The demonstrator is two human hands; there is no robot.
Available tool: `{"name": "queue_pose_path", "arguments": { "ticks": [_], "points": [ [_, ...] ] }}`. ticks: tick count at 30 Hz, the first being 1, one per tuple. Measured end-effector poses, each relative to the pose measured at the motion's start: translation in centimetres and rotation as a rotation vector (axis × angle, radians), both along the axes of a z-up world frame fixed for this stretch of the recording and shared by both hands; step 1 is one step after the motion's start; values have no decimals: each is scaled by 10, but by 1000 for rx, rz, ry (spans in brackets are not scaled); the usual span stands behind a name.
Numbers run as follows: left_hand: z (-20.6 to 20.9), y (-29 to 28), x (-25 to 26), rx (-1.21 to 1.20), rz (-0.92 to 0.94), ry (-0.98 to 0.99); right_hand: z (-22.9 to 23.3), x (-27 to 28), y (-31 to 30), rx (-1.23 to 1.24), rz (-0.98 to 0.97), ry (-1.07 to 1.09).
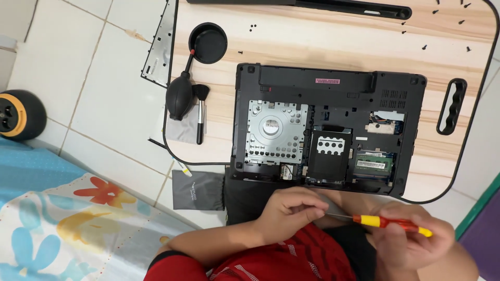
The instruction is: Disassembling and inspecting the internal components of a laptop using tools.
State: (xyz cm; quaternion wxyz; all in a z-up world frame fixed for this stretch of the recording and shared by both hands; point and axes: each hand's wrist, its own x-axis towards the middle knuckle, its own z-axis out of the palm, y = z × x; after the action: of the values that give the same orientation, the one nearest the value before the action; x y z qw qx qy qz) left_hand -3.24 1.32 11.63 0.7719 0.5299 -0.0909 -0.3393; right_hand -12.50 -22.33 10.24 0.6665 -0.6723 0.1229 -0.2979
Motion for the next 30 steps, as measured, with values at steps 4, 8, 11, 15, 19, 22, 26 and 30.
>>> {"name": "queue_pose_path", "arguments": {
  "ticks": [4,8,11,15,19,22,26,30],
  "points": [
    [6,1,9,-62,-14,-55,-31,-29,-3,-76,14,15],
    [8,2,11,-76,-21,-180,-21,-19,5,-43,27,-88],
    [8,4,12,-54,-21,-201,-19,-21,4,-57,3,-55],
    [9,6,14,-34,-32,-185,5,-7,13,-37,-41,74],
    [9,8,15,-17,-32,-191,2,-9,11,-63,50,0],
    [8,9,15,-2,-23,-209,6,-8,13,-88,62,22],
    [7,9,15,-11,-22,-201,4,-10,10,-102,83,51],
    [9,12,17,21,-16,-267,-1,-16,3,-153,123,54]
  ]
}}
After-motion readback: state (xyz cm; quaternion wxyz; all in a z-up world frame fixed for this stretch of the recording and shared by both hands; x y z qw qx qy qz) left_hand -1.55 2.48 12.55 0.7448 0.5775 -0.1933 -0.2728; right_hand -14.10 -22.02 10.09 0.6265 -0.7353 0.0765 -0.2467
